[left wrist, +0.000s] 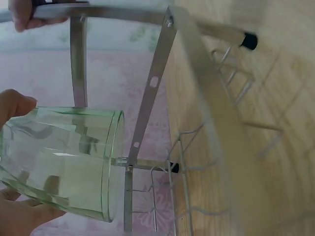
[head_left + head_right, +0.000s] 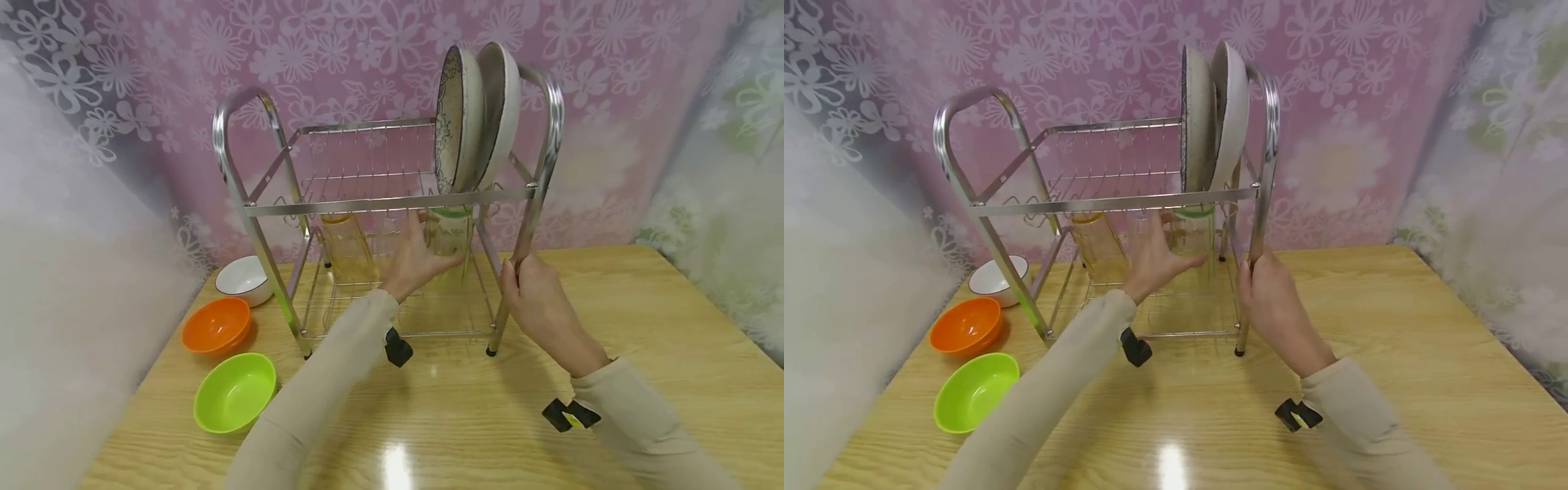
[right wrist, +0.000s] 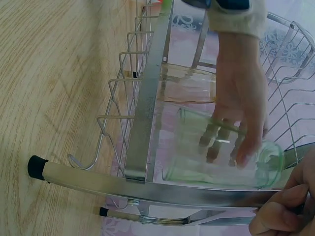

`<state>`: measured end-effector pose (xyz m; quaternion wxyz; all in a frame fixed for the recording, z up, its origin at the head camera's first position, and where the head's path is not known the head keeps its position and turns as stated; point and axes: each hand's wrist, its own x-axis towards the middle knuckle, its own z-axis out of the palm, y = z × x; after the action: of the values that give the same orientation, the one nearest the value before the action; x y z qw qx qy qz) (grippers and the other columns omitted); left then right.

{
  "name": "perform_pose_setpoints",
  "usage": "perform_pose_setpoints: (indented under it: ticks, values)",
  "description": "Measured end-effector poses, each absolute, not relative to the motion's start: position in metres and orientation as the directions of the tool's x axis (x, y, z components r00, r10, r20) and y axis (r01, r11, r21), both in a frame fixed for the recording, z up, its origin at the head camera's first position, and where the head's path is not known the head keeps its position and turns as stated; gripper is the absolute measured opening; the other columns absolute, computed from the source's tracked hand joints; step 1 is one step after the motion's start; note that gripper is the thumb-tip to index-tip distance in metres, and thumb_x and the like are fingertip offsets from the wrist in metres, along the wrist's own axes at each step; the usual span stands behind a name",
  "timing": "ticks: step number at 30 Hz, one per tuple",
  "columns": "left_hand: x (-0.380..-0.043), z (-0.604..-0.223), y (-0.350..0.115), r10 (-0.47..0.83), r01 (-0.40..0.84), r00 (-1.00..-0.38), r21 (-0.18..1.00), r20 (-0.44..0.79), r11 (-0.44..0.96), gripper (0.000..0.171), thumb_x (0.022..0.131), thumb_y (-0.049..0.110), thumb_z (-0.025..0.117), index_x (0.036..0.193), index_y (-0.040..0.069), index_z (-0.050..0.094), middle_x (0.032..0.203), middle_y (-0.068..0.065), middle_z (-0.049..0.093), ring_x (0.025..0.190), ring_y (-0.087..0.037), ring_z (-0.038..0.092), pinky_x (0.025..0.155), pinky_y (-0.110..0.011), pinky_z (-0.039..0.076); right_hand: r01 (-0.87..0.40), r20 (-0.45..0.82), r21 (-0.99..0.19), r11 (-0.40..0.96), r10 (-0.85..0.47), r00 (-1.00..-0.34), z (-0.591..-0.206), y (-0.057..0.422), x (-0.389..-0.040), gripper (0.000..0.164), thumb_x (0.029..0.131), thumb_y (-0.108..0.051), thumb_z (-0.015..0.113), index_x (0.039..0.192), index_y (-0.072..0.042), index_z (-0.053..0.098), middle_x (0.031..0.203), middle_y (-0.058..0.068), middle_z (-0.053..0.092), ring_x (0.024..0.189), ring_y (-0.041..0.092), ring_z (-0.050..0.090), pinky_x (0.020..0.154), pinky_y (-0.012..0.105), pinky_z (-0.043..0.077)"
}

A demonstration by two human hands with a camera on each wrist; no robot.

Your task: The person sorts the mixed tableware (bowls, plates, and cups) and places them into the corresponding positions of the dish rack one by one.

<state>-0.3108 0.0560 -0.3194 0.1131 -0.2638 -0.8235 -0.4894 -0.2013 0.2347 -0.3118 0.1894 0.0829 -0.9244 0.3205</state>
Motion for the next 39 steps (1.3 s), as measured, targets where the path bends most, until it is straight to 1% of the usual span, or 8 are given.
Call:
perform_pose_setpoints:
  ticks: [5,11,14,20,22,29,33,39]
  values:
    - [-0.329,-0.322,0.054,0.381,0.608,-0.779,0.748,0.497,0.268,0.11,0.071,0.016,0.086,0.154,0.021,0.013,0.145,-0.01,0.038,0.121,-0.026,0.049,0.099,-0.039,0.047,-0.303,0.423,-0.568,0.765,-0.043,-0.905,-0.319,0.23,-0.201,0.025,0.104,-0.015,0.034,0.084,-0.001,0.041,0.067,0.01,0.044,0.048,0.018,0.041,0.039,0.027,0.037]
    - [-0.337,-0.334,0.039,0.385,0.541,-0.83,0.748,0.403,0.384,0.095,0.074,0.019,0.085,0.151,0.019,0.028,0.141,-0.007,0.045,0.12,-0.025,0.05,0.097,-0.041,0.048,-0.33,0.448,-0.557,0.762,-0.059,-0.892,-0.324,0.224,-0.2,0.021,0.104,-0.012,0.035,0.087,-0.002,0.041,0.069,0.009,0.043,0.05,0.017,0.039,0.042,0.028,0.037]
    - [-0.34,-0.334,0.042,0.405,0.594,-0.799,0.684,0.444,0.423,0.094,0.072,0.021,0.087,0.149,0.019,0.032,0.141,-0.007,0.045,0.123,-0.024,0.048,0.098,-0.041,0.048,-0.328,0.465,-0.546,0.771,-0.047,-0.884,-0.324,0.225,-0.2,0.018,0.104,-0.011,0.036,0.09,-0.001,0.041,0.07,0.01,0.043,0.051,0.018,0.039,0.043,0.028,0.037]
    - [-0.348,-0.327,0.058,0.394,0.674,-0.739,0.615,0.547,0.409,0.105,0.064,0.022,0.092,0.15,0.019,0.03,0.148,-0.004,0.037,0.135,-0.019,0.036,0.112,-0.037,0.033,-0.323,0.462,-0.553,0.768,-0.04,-0.886,-0.321,0.228,-0.201,0.018,0.104,-0.012,0.035,0.092,-0.001,0.041,0.069,0.01,0.043,0.049,0.017,0.04,0.041,0.029,0.038]
    - [-0.349,-0.323,0.062,0.387,0.666,-0.746,0.607,0.543,0.433,0.106,0.064,0.023,0.092,0.15,0.016,0.03,0.149,-0.008,0.034,0.136,-0.022,0.035,0.113,-0.038,0.032,-0.325,0.475,-0.545,0.773,-0.036,-0.879,-0.321,0.229,-0.202,0.017,0.104,-0.011,0.036,0.091,-0.001,0.041,0.069,0.01,0.043,0.049,0.017,0.04,0.041,0.028,0.038]
    - [-0.351,-0.316,0.073,0.356,0.516,-0.856,0.651,0.374,0.556,0.109,0.074,0.024,0.086,0.153,0.002,0.014,0.157,-0.017,0.019,0.144,-0.027,0.023,0.115,-0.038,0.028,-0.337,0.501,-0.532,0.777,-0.033,-0.865,-0.322,0.232,-0.205,0.014,0.103,-0.008,0.038,0.092,0.0,0.041,0.067,0.009,0.044,0.048,0.017,0.04,0.04,0.028,0.039]
    - [-0.355,-0.319,0.081,0.305,0.473,-0.881,0.676,0.361,0.565,0.107,0.073,0.017,0.087,0.153,0.002,0.018,0.155,-0.017,0.026,0.139,-0.029,0.032,0.111,-0.039,0.035,-0.34,0.505,-0.53,0.777,-0.033,-0.862,-0.323,0.233,-0.206,0.014,0.103,-0.007,0.038,0.091,0.0,0.041,0.065,0.009,0.043,0.048,0.016,0.039,0.04,0.027,0.038]
    - [-0.359,-0.327,0.089,0.28,0.482,-0.875,0.679,0.394,0.554,0.097,0.067,0.008,0.088,0.146,0.005,0.033,0.14,-0.015,0.045,0.121,-0.029,0.052,0.097,-0.038,0.05,-0.34,0.51,-0.531,0.776,-0.028,-0.86,-0.324,0.237,-0.206,0.014,0.103,-0.008,0.037,0.091,0.0,0.04,0.065,0.008,0.042,0.048,0.016,0.039,0.039,0.026,0.037]
